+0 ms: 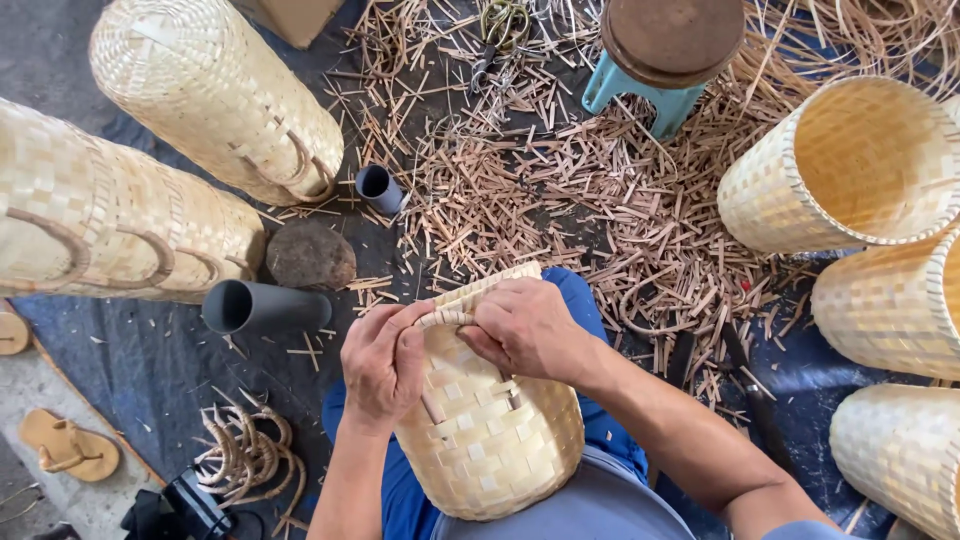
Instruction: The person sits on the floor weaving a bamboo basket, threading and pressing bamboo strips into the woven body and securing a curved bamboo handle to the rim. They rotate the basket to work on different sides and set it down among other finished baskets.
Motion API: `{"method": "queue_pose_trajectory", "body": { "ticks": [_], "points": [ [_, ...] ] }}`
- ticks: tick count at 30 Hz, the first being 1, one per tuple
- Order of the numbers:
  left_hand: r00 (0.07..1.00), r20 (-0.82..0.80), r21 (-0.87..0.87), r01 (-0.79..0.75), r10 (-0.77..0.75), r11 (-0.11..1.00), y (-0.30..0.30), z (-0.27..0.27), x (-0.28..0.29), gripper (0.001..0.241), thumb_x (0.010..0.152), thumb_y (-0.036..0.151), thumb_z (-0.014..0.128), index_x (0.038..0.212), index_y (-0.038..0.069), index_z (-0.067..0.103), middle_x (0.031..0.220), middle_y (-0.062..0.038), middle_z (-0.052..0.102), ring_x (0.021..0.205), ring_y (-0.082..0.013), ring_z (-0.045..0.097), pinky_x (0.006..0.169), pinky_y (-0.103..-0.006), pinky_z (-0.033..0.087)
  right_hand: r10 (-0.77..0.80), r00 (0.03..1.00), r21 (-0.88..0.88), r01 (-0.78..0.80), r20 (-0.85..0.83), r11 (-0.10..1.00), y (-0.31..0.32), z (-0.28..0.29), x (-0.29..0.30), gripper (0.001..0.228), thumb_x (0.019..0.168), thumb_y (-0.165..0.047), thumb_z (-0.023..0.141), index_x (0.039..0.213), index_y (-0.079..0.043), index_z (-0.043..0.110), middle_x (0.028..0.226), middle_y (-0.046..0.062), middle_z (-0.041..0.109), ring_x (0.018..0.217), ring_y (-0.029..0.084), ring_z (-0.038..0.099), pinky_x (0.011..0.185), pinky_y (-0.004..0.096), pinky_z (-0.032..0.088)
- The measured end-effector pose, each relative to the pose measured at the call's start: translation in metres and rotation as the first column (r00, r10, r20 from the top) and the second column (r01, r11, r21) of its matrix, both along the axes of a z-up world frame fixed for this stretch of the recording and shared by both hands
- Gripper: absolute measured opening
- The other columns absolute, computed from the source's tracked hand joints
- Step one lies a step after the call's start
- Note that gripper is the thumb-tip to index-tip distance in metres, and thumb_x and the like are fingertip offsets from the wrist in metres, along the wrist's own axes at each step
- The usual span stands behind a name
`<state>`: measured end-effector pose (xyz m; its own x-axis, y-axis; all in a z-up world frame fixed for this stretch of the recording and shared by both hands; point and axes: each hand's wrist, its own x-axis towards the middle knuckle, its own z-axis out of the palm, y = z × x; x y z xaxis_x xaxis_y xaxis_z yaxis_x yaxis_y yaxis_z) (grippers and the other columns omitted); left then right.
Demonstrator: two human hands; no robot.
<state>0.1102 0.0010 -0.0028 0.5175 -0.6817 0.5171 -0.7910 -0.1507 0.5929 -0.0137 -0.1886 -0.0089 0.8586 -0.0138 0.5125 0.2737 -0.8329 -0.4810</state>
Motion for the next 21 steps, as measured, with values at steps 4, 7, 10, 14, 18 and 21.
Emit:
{"method": "queue_pose_trajectory", "body": {
  "ticks": [4,7,10,14,18,21],
  "points": [
    [0.999,-0.038,-0.014,0.003,-0.003,1.000,-0.002,0.010,0.007,0.026,0.106,0.024,0.054,0.114,0.007,0.073,0.100,-0.011,0.070,0.090,-0.0294,0.068,0.081,-0.0376,0.051,-0.016,0.999,0.046,0.018,-0.049,0.999,-0.012,-0.003,0.007,0.030,0.095,-0.027,0.070,0.076,-0.009,0.055,0.073,0.008,0.059,0.071,0.033,0.061,0.062,0.045,0.048],
    [0.976,-0.215,-0.065,-0.052,0.037,0.997,0.007,0.017,0.012,0.031,0.107,0.027,0.054,0.116,0.003,0.071,0.103,-0.011,0.071,0.088,-0.0240,0.066,0.079,-0.0333,0.051,-0.012,0.986,0.149,0.038,-0.169,0.988,-0.041,-0.004,0.011,0.030,0.099,-0.032,0.064,0.084,-0.007,0.061,0.081,0.011,0.062,0.081,0.035,0.064,0.070,0.046,0.051],
    [0.869,-0.483,-0.096,-0.175,0.108,0.980,0.031,0.010,0.002,0.037,0.107,0.029,0.053,0.122,0.000,0.068,0.106,-0.010,0.072,0.086,-0.0167,0.063,0.077,-0.0294,0.050,-0.020,0.972,0.229,0.075,-0.234,0.970,-0.079,0.001,0.003,0.038,0.103,-0.041,0.053,0.106,-0.005,0.065,0.102,0.015,0.066,0.101,0.035,0.064,0.088,0.046,0.051],
    [0.666,-0.730,-0.101,-0.326,0.152,0.940,0.057,-0.023,-0.030,0.044,0.108,0.030,0.049,0.135,-0.004,0.059,0.114,-0.012,0.071,0.102,-0.0153,0.065,0.089,-0.0293,0.052,0.165,0.833,0.440,0.102,-0.528,0.892,-0.119,-0.011,-0.017,0.073,0.097,-0.062,0.044,0.146,-0.008,0.052,0.147,0.018,0.055,0.135,0.033,0.051,0.109,0.045,0.040],
    [0.532,-0.834,-0.042,-0.324,0.146,0.945,0.061,-0.040,-0.080,0.051,0.104,0.028,0.051,0.143,-0.004,0.050,0.123,-0.017,0.067,0.110,-0.0200,0.064,0.095,-0.0331,0.049,0.450,0.654,0.617,0.033,-0.609,0.786,-0.127,-0.055,-0.025,0.092,0.087,-0.072,0.050,0.153,-0.009,0.043,0.153,0.018,0.054,0.141,0.032,0.052,0.113,0.043,0.044],
    [0.505,-0.862,-0.125,-0.311,0.052,0.942,0.069,-0.044,-0.097,0.056,0.102,0.024,0.055,0.147,-0.007,0.044,0.135,-0.022,0.062,0.122,-0.0245,0.062,0.106,-0.0376,0.045,0.420,0.634,0.527,-0.022,-0.650,0.849,-0.122,-0.054,-0.031,0.098,0.087,-0.076,0.051,0.155,-0.007,0.041,0.158,0.019,0.047,0.145,0.033,0.046,0.116,0.044,0.038]
  ]
}}
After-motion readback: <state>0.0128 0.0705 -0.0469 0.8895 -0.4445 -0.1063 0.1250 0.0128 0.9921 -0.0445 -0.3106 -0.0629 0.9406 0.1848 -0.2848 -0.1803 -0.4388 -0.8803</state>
